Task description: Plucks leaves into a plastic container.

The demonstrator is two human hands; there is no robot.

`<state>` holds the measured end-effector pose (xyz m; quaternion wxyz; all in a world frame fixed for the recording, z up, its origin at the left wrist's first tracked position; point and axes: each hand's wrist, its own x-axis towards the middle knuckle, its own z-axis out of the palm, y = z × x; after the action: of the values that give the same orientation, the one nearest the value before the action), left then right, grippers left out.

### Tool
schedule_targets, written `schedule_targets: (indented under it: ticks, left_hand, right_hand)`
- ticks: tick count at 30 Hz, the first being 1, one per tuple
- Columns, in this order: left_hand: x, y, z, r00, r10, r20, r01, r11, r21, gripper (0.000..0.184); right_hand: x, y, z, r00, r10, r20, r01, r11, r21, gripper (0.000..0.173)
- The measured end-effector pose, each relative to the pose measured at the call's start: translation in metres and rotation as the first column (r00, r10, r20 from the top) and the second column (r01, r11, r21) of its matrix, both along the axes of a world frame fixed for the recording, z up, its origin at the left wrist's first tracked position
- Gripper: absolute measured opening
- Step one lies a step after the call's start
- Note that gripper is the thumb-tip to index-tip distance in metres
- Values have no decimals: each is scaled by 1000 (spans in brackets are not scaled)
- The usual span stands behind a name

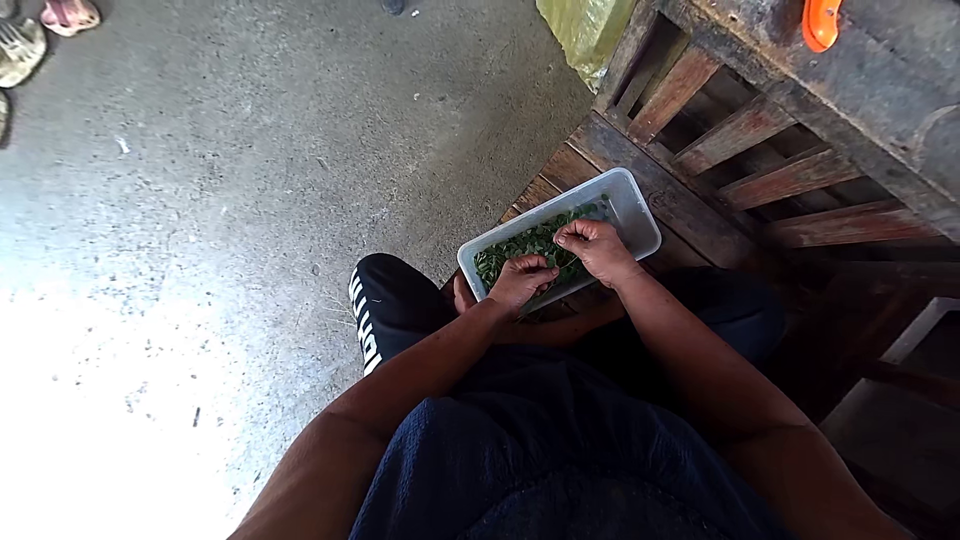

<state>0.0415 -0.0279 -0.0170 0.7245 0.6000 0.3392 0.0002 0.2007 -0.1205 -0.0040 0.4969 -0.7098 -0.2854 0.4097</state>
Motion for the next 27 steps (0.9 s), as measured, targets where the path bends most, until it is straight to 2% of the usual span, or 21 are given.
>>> schedule_targets:
  ticks: [3, 6, 8, 12, 15, 18, 21, 23, 27]
  left_hand:
    - [-1, 0, 1, 1000, 6, -2, -6, 1000, 0, 7]
    - [-1, 0, 1, 1000, 12, 4, -11, 1000, -14, 7]
    - [0, -1, -1, 1000, 4, 3, -4, 1000, -8, 7]
    - [0, 0, -1, 1000, -13, -4, 13, 1000, 26, 7]
    - [0, 0, 2, 1000, -3, -7, 3, 999, 36, 6]
    - [-1, 0, 1, 1000, -1, 1, 1, 999, 46, 1]
    - [-1, -1, 2, 1000, -11, -23, 12, 998, 61, 2]
    - [3, 0, 3, 999, -9, -34, 10, 1000, 29, 2]
    - [1, 0, 4, 999, 41, -29, -42, 999, -22, 8]
  right_hand:
    - [2, -2, 3, 995, 103, 5, -103, 994, -34, 16]
    - [-1, -1, 2, 982, 188, 35, -188, 982, -5, 8]
    - [-5, -1, -1, 985, 157, 64, -160, 986, 37, 4]
    - [-4, 1, 1, 994, 52, 92, -60, 995, 82, 8]
    - [0, -1, 1, 973, 152, 174, -167, 983, 71, 12]
    - [-4, -2, -2, 949, 238, 208, -253, 966, 48, 5]
    - [-10, -2, -3, 911, 272, 311, -296, 955, 31, 3]
    - [-12, 0, -2, 917, 234, 322, -273, 958, 82, 5]
    - [0, 0, -3, 959, -31, 281, -55, 955, 291, 15]
